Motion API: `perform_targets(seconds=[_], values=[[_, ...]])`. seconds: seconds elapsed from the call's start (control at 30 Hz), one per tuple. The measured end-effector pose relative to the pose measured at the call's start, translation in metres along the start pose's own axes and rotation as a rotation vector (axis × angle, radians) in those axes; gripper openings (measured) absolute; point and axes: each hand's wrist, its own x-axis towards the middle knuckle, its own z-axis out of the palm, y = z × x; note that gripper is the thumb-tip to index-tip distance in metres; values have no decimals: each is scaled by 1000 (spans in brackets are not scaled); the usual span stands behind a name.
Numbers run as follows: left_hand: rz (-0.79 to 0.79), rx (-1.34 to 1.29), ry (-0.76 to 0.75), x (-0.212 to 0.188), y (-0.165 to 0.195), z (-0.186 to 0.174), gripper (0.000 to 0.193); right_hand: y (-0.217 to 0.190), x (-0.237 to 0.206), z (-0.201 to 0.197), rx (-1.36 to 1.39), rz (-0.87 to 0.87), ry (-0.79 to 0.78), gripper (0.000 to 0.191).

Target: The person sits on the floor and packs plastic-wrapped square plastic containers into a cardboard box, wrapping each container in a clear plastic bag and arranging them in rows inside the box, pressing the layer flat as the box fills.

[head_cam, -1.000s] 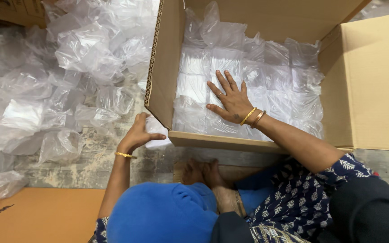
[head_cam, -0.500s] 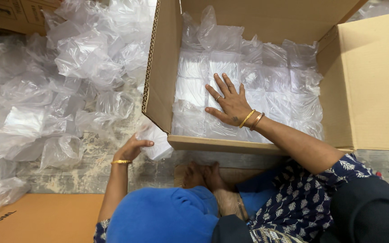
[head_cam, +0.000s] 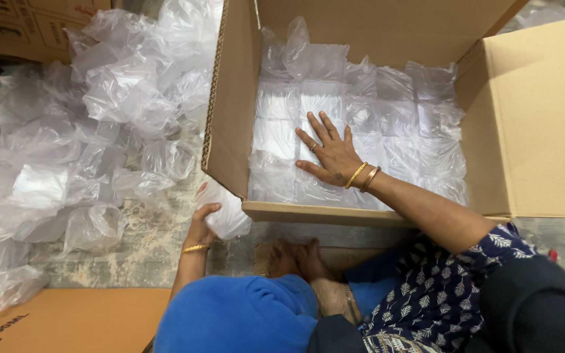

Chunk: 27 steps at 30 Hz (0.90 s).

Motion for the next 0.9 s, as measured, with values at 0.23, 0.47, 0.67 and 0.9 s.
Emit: perform_targets(seconds=[0.23, 0.47, 0.67, 0.9], values=[[422, -157, -125, -45, 76, 2, 60, -13, -7, -27, -133, -25, 95, 87], [1200, 500, -102, -129, 129, 119, 10, -108, -85, -117, 681, -692, 495, 129], [1333, 1069, -638, -171, 150, 213, 45, -144, -98, -123, 789, -754, 738, 140], [1029, 1016, -1035, -129, 139, 228, 100, -91, -118, -107, 906, -516, 612, 111]])
